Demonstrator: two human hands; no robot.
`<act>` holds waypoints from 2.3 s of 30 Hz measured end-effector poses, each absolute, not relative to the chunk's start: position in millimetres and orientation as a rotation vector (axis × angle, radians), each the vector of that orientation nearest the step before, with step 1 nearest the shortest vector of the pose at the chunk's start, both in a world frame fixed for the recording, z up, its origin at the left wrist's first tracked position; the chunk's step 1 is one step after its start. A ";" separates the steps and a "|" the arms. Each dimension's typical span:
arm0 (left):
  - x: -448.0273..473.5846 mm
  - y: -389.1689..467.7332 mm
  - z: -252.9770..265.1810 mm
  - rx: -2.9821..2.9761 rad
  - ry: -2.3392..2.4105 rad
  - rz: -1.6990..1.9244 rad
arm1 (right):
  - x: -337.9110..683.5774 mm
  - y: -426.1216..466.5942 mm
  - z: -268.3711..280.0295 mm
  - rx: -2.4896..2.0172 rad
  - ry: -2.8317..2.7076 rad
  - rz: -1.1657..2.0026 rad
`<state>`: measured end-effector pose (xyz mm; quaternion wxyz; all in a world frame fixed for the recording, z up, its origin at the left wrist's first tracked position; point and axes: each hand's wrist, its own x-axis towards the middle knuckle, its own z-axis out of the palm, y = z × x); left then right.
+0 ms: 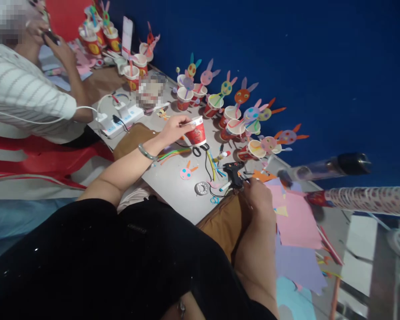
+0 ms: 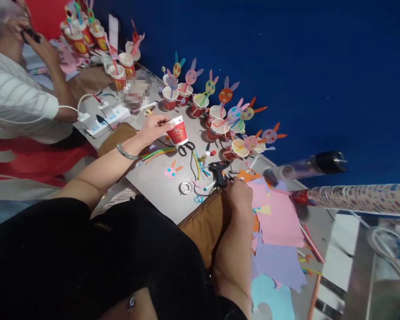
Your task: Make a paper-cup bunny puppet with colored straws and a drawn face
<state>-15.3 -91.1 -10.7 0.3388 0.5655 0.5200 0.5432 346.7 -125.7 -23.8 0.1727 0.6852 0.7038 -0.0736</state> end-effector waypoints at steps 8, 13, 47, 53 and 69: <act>-19.9 -75.1 -4.4 1.865 1.368 1.325 | 359.9 -120.9 -42.3 1.964 1.997 -0.233; -26.3 -65.4 -6.8 2.030 1.338 1.304 | 358.4 -128.8 -42.5 2.059 2.019 -0.092; -47.8 -100.0 -10.8 2.153 1.327 1.327 | 153.9 -150.0 -27.3 1.490 2.932 -0.312; -45.0 -103.0 -29.4 2.086 1.229 1.209 | 210.7 -167.3 -6.7 1.906 3.036 -1.055; -31.2 -109.2 -74.5 2.077 1.124 1.069 | 229.8 -163.9 -14.9 2.297 2.729 -1.813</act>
